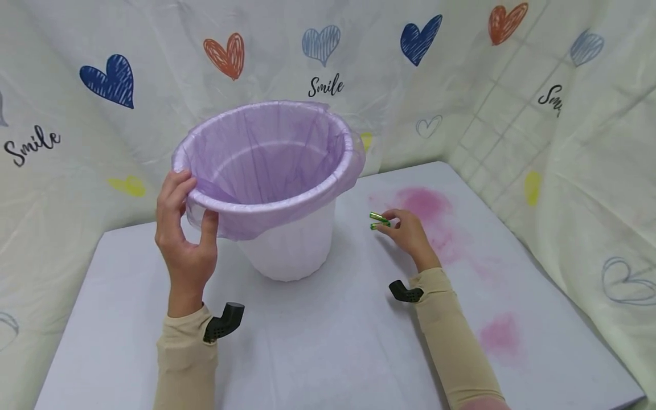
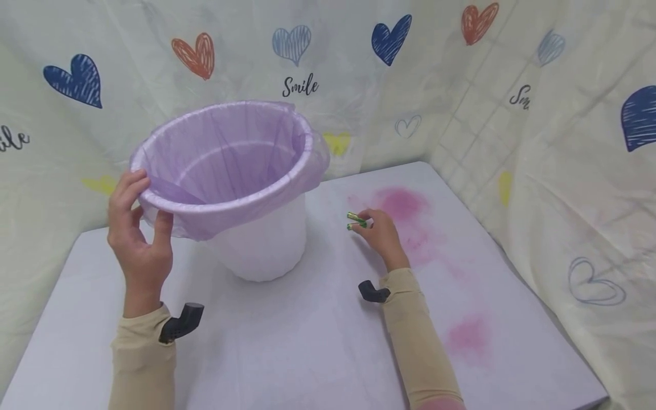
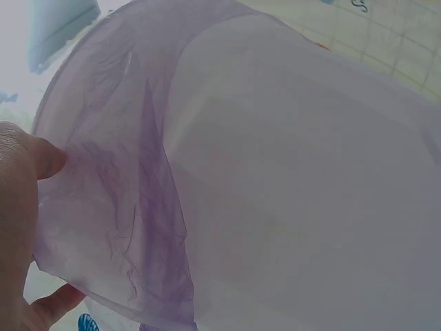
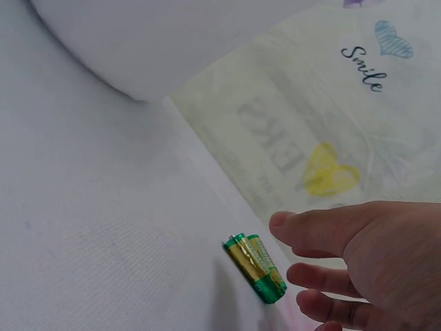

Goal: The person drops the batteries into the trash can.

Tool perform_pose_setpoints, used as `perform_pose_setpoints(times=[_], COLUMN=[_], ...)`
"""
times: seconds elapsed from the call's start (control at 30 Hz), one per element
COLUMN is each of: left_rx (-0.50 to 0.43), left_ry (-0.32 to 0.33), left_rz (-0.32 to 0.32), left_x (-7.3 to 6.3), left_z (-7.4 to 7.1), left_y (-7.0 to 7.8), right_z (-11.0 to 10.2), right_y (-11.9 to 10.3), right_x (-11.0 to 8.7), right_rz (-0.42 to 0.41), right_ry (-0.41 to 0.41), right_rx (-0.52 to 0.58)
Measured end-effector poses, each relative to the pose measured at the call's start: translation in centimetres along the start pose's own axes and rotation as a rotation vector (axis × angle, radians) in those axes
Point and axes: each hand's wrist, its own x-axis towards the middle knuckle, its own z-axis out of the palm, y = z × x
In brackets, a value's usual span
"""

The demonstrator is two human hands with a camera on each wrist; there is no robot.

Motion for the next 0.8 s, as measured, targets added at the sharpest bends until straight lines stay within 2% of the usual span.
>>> perform_pose_setpoints(times=[0.2, 0.47, 0.8], left_rx=[0.016, 0.008, 0.005], left_ry=[-0.012, -0.005, -0.004], left_rz=[-0.001, -0.001, -0.01], left_x=[-0.1, 0.2, 0.2], left_z=[0.0, 0.1, 0.1], left_y=[-0.4, 0.3, 0.5], right_z=[0.1, 0.2, 0.6], right_y=[0.2, 0.4, 0.7], right_x=[0.0, 0.2, 0.5], right_rz=[0.015, 0.015, 0.046], right_ry=[0.003, 0.092, 0.012], right_rx=[0.0, 0.035, -0.002])
